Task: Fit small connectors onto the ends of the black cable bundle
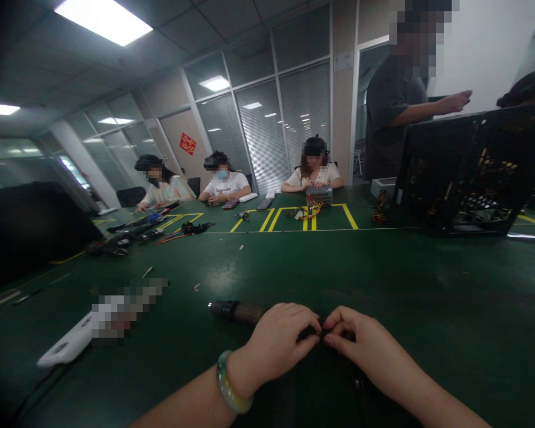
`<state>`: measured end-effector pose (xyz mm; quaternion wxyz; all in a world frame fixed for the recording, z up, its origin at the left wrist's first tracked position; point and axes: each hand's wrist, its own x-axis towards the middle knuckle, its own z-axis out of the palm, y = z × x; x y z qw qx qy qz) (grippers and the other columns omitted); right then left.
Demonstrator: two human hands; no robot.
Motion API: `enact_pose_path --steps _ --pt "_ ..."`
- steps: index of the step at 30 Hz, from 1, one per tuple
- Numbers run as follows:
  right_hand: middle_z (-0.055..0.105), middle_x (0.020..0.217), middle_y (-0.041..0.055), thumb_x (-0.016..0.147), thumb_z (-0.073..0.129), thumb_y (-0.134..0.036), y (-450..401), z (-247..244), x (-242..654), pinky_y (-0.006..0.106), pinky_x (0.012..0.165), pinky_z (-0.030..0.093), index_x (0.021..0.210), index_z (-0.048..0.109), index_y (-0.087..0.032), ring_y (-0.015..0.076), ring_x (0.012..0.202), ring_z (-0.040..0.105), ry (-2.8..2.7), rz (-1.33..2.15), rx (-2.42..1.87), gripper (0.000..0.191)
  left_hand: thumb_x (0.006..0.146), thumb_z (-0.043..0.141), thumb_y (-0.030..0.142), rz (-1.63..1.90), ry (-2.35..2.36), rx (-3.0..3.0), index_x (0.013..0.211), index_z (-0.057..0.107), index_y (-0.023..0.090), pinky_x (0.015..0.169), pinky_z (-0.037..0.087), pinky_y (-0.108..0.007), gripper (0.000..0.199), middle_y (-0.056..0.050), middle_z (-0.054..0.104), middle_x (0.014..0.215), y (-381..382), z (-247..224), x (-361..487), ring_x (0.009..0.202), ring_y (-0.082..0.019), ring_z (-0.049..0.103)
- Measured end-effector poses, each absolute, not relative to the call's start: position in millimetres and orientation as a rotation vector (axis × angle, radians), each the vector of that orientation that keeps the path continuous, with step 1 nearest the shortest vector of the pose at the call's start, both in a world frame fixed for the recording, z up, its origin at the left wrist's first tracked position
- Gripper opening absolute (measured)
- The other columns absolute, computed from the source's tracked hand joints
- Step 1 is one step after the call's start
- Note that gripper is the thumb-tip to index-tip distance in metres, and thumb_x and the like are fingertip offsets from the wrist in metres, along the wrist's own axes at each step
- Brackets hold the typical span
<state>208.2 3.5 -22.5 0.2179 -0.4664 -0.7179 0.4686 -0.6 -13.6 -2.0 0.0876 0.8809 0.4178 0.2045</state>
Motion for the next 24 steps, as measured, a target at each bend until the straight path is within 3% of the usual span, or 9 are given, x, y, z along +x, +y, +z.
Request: enact_pose_path --steps 15,24 --pt "0.074 0.082 -0.0021 0.080 0.061 -0.025 -3.3 -12.2 205.2 0.024 0.067 0.049 0.090 0.065 -0.025 0.0185 0.078 0.069 -2.071 1.158 -1.353 0.010 0.085 0.066 0.024 0.597 1.254 2.622 0.094 0.060 0.022 0.084 0.042 -0.031 0.011 0.003 0.065 0.098 -14.0 -1.3 -1.0 0.094 -0.017 0.059" --pt "0.075 0.086 -0.0015 0.083 0.059 -0.040 -1.5 -13.9 207.0 0.024 0.066 0.050 0.087 0.070 -0.028 0.0207 0.078 0.069 -2.137 1.033 -1.425 0.016 0.087 0.064 0.028 0.597 1.239 2.645 0.096 0.060 0.022 0.084 0.042 -0.033 0.012 0.001 0.066 0.099 -13.5 -1.5 -2.1 0.095 -0.019 0.060"
